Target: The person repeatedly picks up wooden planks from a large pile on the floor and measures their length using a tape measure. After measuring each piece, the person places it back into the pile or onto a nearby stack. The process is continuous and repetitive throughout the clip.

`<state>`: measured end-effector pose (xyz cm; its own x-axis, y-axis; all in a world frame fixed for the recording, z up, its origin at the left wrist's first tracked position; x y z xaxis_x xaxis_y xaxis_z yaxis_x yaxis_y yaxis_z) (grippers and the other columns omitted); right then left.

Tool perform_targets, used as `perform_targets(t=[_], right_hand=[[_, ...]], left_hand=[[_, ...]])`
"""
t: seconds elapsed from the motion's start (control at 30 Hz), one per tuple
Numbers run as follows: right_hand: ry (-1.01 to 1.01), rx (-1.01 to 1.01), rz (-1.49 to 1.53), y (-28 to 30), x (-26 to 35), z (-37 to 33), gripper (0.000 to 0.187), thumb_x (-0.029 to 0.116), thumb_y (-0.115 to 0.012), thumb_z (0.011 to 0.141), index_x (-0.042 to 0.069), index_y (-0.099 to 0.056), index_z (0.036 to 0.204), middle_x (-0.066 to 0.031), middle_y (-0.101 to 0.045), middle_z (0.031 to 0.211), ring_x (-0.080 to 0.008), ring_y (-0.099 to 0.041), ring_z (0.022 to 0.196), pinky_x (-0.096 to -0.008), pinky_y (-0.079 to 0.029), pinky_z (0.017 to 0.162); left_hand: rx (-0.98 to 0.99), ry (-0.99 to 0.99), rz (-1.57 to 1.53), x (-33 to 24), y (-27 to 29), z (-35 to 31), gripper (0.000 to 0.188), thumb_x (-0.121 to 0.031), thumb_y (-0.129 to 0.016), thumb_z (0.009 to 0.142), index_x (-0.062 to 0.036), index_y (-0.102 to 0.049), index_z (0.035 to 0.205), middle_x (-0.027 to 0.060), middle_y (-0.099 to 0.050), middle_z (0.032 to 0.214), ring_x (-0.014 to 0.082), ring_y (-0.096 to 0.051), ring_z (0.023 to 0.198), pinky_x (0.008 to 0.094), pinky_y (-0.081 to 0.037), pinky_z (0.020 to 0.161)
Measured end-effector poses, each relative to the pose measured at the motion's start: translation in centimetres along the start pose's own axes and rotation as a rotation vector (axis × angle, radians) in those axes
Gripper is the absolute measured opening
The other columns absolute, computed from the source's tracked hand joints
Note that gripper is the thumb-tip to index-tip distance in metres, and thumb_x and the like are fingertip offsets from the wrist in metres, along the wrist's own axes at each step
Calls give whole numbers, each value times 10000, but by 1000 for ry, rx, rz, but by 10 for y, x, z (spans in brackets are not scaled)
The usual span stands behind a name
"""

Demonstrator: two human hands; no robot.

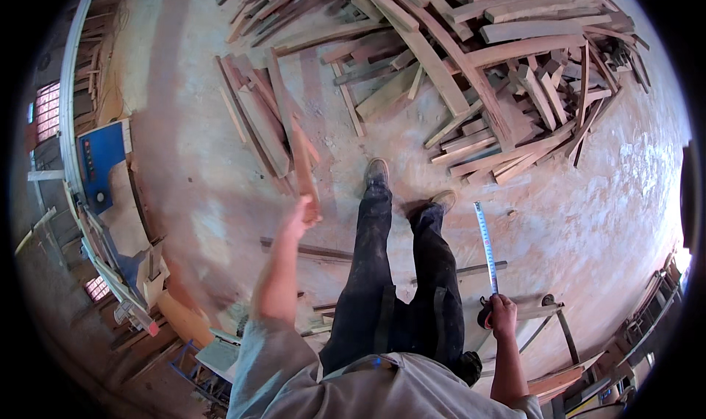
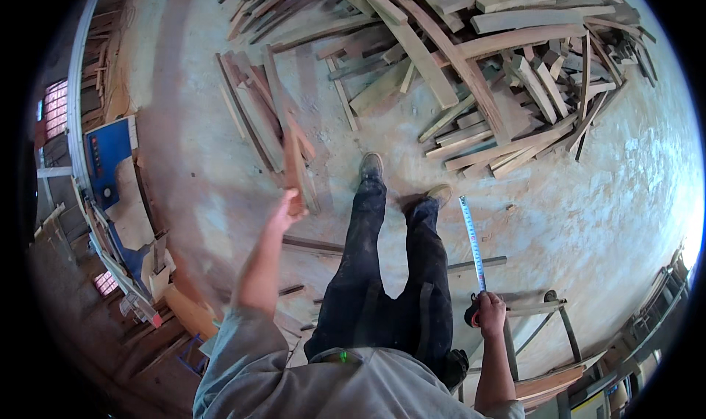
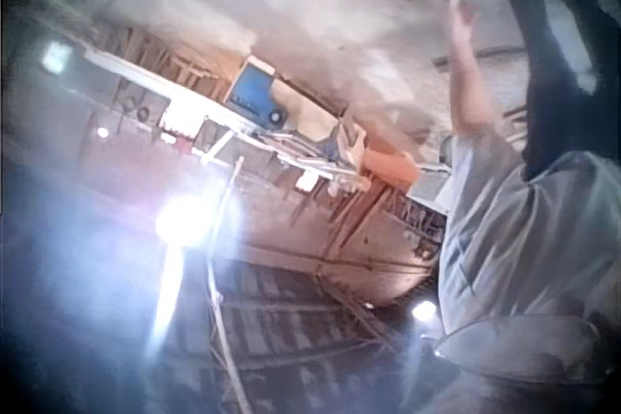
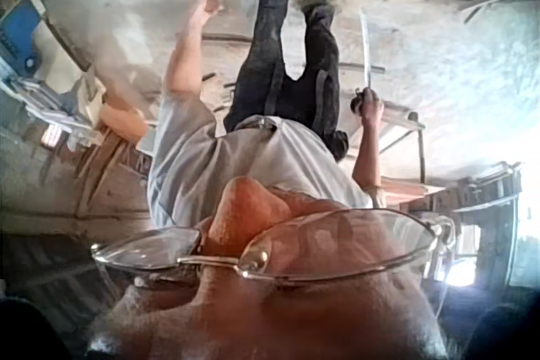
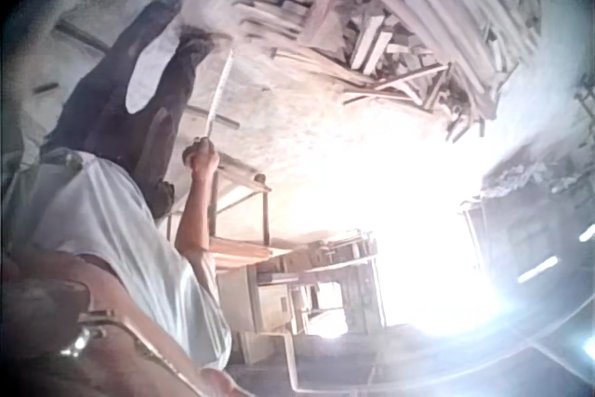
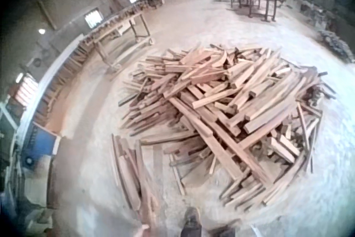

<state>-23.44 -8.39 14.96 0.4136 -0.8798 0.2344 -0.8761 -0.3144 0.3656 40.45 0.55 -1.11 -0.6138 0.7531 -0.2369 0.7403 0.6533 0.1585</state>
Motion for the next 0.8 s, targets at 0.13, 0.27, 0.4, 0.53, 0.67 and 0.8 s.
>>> perform_targets(t=[0.13,0.27,0.4,0.53,0.67,0.8], right_hand=[[89,-67,-308,-27,-4,10,221,159,-577,892,-34,-679,855,-29,-600,668,-100,-537,613,-286,-441,584],[109,51,-459,-75,2,23,259,230,-523,905,24,-675,866,-189,-668,851,-330,-662,799,-403,-508,729],[226,123,-425,-114,5,36,241,208,-516,925,26,-672,898,-172,-670,880,-315,-658,813,-384,-511,741],[-1,71,-162,-138,-14,29,270,240,-547,911,14,-687,862,-155,-677,787,-279,-665,739,-367,-509,712],[-54,49,-55,-148,-38,39,304,262,-559,901,13,-703,802,-130,-672,718,-224,-655,680,-347,-504,671],[-147,20,40,-144,-54,37,286,217,-554,908,6,-689,772,-41,-631,671,-113,-558,620,-286,-456,615]], left_hand=[[-195,-180,128,-32,76,61,666,-377,-673,844,-82,-443,1395,104,-507,1354,294,-525,1203,466,-455,968],[-264,-399,683,-27,102,111,733,-242,-668,861,-10,-321,1464,138,-432,1452,286,-452,1305,392,-365,1078],[-364,-671,1167,-47,-10,122,747,-179,-686,833,22,-315,1451,196,-504,1367,279,-493,1260,364,-381,1054],[71,-515,937,-71,-189,95,820,-245,-683,857,50,-235,1476,165,-545,1290,251,-557,1140,365,-447,963],[353,-461,632,-116,-335,78,837,-352,-668,896,55,-226,1478,191,-518,1308,299,-545,1157,415,-467,942],[388,-354,307,-152,-441,85,794,-404,-681,892,68,-315,1415,214,-445,1362,304,-524,1175,437,-468,957]])
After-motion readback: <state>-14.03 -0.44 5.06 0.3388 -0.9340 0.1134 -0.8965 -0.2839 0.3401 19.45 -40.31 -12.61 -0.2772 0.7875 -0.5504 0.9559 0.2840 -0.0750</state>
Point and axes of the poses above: each hand's wrist, its own z-axis towards the middle knuckle, its own y-axis out of the back of the hand, x = y × z, the point moved 10 cm from there along z, towards the middle knuckle
